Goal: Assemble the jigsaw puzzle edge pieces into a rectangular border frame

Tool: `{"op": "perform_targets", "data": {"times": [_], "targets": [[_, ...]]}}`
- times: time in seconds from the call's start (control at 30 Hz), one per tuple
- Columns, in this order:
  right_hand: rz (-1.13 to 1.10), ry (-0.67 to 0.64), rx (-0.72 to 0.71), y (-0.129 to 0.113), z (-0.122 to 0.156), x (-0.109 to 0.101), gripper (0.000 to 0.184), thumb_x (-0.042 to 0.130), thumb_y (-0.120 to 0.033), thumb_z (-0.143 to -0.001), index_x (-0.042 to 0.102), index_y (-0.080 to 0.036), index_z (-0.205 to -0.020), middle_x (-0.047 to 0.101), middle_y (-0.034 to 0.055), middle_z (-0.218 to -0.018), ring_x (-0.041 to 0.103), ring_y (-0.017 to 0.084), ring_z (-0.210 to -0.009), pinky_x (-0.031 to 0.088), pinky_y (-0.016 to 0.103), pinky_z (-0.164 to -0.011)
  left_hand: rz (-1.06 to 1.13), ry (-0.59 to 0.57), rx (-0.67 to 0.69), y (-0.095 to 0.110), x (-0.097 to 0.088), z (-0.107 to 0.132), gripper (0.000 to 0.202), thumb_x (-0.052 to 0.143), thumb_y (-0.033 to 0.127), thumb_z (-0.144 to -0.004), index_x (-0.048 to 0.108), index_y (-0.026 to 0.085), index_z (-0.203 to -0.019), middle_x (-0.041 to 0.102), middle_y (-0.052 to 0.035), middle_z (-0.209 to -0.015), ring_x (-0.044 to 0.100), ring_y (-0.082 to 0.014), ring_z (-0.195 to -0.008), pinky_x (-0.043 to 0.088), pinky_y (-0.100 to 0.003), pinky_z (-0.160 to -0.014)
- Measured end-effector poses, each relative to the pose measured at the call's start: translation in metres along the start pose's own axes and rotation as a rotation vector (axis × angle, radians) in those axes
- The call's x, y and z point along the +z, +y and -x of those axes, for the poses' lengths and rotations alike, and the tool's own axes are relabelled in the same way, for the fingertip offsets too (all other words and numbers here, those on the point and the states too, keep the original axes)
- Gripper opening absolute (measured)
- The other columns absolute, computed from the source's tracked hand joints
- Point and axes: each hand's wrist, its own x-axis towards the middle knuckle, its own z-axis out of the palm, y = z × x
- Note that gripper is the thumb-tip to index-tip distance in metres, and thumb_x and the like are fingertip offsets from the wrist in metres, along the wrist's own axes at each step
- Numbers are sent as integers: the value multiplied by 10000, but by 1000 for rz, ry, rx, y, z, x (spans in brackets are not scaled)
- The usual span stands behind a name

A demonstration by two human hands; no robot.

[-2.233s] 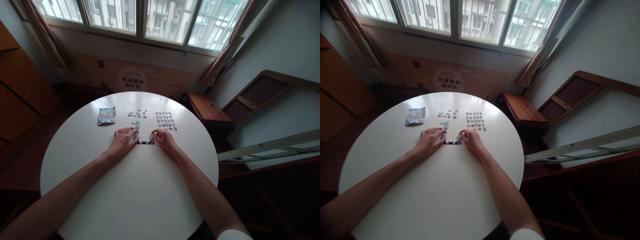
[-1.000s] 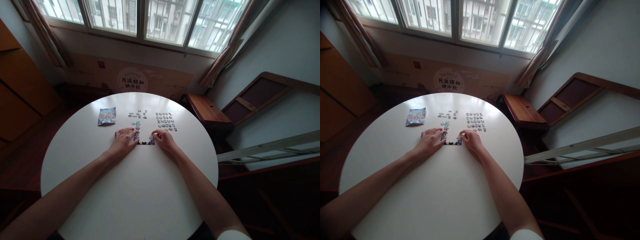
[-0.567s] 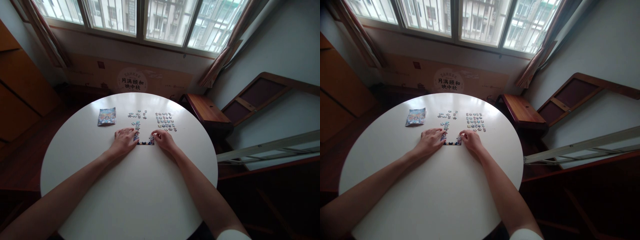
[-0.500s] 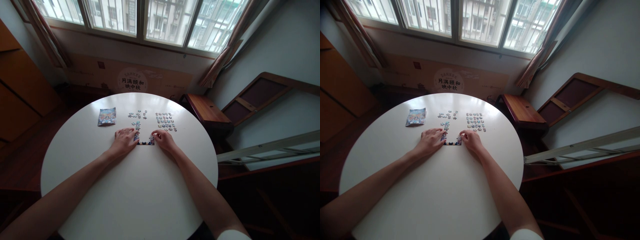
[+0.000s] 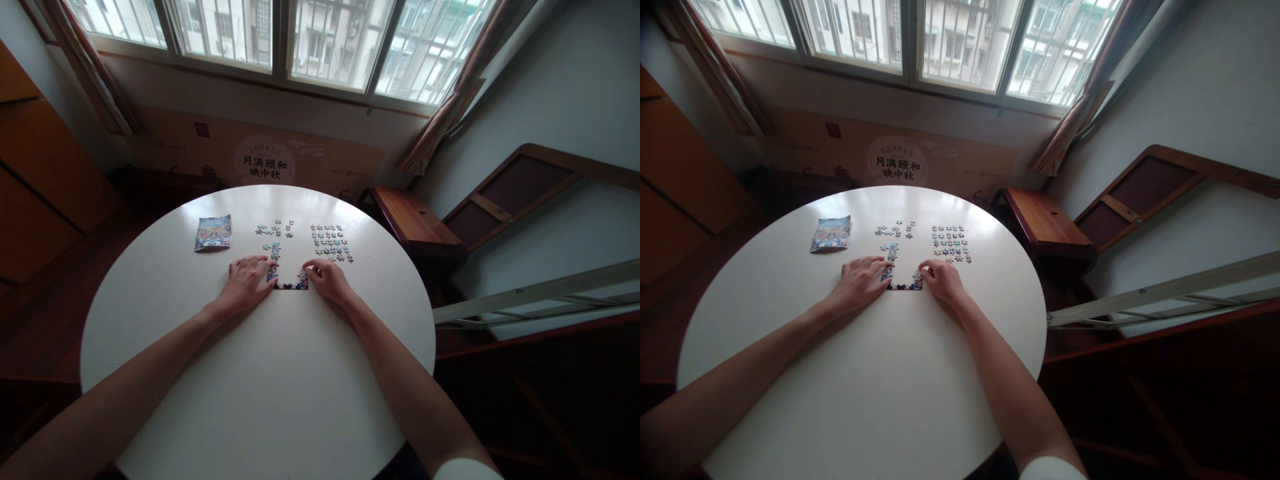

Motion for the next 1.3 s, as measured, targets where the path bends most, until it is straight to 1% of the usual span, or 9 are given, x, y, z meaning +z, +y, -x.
{"op": "perform_targets", "data": {"times": [0.23,0.6,0.8,1.03,1.3], "targets": [[-9,12,-19,2,0,1,193,553,-207,-845,710,-231,-954,671,5,-790,570,139,-718,383,239,-681,-3,2,0,2,-2,1,388,469,453,-893,581,267,-1216,553,-68,-1331,454,-276,-1244,264,-468,-1046],[-1,-1,-6,-1,0,-1,190,557,-202,-847,713,-226,-953,675,12,-798,562,139,-707,375,238,-665,5,-7,-2,1,-2,0,390,468,444,-892,581,278,-1226,552,-71,-1333,444,-277,-1253,258,-465,-1053],[5,1,-9,0,0,0,193,554,-208,-848,712,-229,-958,674,8,-796,565,138,-707,374,238,-661,-1,12,10,-1,-1,1,391,460,451,-895,582,275,-1222,554,-69,-1331,457,-280,-1241,265,-469,-1044],[9,2,-5,-1,0,0,201,550,-204,-844,712,-229,-959,668,5,-781,565,138,-704,377,239,-664,-1,5,2,2,-2,1,387,458,448,-895,584,271,-1216,556,-72,-1328,457,-281,-1243,266,-474,-1041],[1,-1,-7,-1,0,-1,164,570,-203,-834,705,-228,-924,649,-8,-750,544,122,-670,369,230,-659,8,-1,6,2,-3,1,391,457,450,-894,583,274,-1220,555,-73,-1327,448,-281,-1252,262,-473,-1049]]}}
